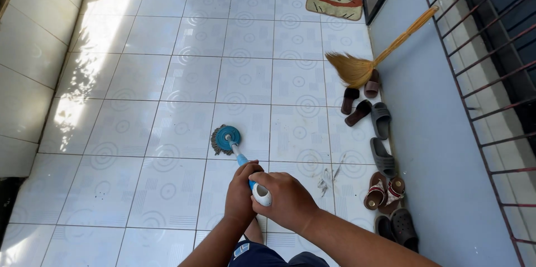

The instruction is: Mopping a tiled floor and cleaning the mop head in a bucket.

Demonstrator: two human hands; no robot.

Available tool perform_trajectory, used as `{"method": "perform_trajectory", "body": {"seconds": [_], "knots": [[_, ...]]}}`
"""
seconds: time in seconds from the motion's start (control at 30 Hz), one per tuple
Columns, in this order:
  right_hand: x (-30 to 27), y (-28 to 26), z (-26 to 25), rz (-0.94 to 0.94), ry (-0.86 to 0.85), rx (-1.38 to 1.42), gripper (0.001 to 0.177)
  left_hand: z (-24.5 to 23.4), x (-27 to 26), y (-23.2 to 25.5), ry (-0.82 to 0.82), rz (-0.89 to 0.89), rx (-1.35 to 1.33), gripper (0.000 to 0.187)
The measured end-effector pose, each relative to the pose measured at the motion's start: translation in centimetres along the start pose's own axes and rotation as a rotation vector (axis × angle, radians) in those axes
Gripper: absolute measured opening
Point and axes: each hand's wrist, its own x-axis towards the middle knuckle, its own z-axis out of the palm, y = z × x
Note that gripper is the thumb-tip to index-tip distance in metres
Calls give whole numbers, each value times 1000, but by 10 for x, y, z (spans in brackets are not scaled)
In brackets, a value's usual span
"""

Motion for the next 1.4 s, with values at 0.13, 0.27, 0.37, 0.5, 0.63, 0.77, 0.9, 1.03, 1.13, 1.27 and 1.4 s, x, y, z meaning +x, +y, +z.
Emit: {"method": "perform_trajectory", "body": {"seconds": [0.13,0.27,0.37,0.5,0.63,0.77,0.9,1.03,1.13,1.27,1.4], "knots": [[-65,29,-7,33,35,-96,49,48,-33,15,-23,258,135,27],[-121,44,-15,31,107,-139,45,81,-67,38,-176,305,135,32],[-153,39,-25,194,57,-160,41,94,-91,56,-268,251,88,39],[-194,44,-24,222,67,-139,46,98,-131,74,-302,301,56,46],[-222,55,-16,158,67,-119,45,112,-152,66,-358,353,101,39],[-232,68,0,271,-6,-78,49,111,-157,75,-531,180,214,31],[-226,73,-3,243,39,-67,45,124,-146,66,-531,146,239,35],[-226,59,-9,262,40,-112,42,111,-154,74,-496,192,296,41],[-229,55,-9,263,27,-73,43,108,-156,74,-522,190,335,41],[-224,63,2,271,-1,-58,45,112,-152,63,-529,137,362,41],[-220,59,-1,333,-43,-56,48,109,-150,72,-536,103,440,42]]}}
